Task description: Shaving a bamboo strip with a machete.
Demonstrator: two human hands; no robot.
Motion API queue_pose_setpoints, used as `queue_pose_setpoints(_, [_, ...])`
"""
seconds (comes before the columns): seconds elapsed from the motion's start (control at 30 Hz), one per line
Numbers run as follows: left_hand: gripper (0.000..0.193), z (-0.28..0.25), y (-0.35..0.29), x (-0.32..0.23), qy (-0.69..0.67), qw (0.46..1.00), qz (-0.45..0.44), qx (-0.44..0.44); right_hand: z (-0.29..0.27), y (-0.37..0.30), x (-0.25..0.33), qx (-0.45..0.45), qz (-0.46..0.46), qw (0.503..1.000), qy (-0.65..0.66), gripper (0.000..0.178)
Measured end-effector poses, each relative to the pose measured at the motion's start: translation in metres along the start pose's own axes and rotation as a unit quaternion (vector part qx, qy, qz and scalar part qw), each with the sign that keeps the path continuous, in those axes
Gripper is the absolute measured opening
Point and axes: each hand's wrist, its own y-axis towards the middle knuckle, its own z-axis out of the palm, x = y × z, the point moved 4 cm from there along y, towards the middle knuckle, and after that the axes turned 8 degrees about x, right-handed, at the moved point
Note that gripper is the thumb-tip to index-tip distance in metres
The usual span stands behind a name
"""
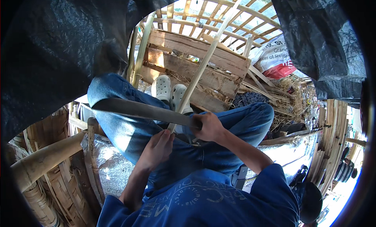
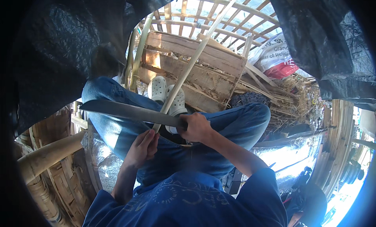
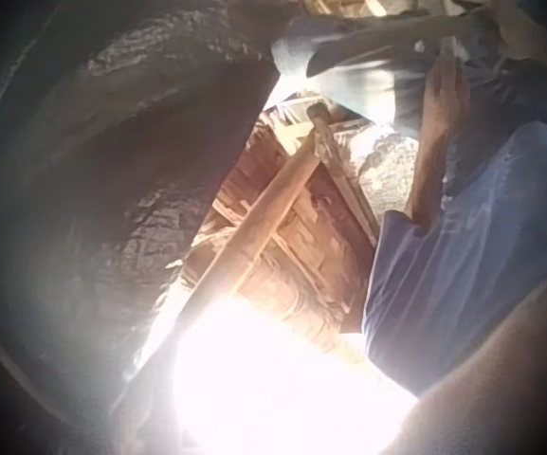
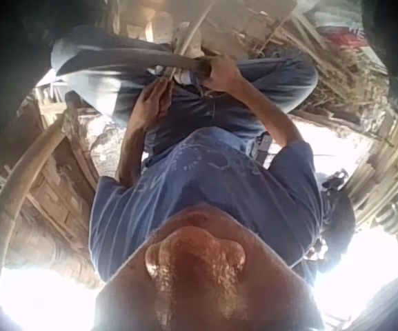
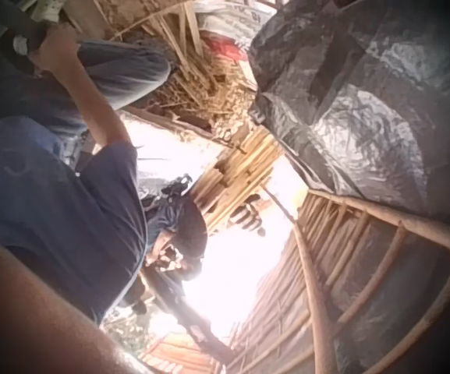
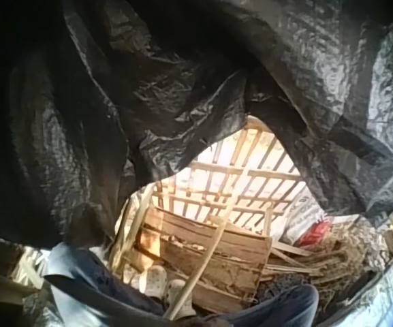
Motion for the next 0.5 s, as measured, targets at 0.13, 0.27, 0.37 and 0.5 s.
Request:
queue_pose_setpoints(0.13, [0.031, -0.004, 0.005, 0.007, 0.078, 0.995, 0.052, -0.024, -0.002, 0.014, -0.01, -0.046, -0.024, 0.995, -0.09, 0.024])
queue_pose_setpoints(0.27, [0.03, -0.002, 0.005, 0.005, 0.083, 0.994, 0.066, -0.017, 0.003, 0.016, -0.018, -0.077, -0.032, 0.991, -0.107, 0.03])
queue_pose_setpoints(0.37, [0.029, -0.004, 0.004, 0.005, 0.114, 0.99, 0.083, -0.008, 0.001, 0.017, -0.022, -0.096, -0.011, 0.989, -0.113, 0.029])
queue_pose_setpoints(0.5, [0.028, -0.002, 0.001, 0.004, 0.107, 0.991, 0.077, -0.012, -0.004, 0.021, -0.023, -0.105, -0.013, 0.986, -0.126, 0.024])
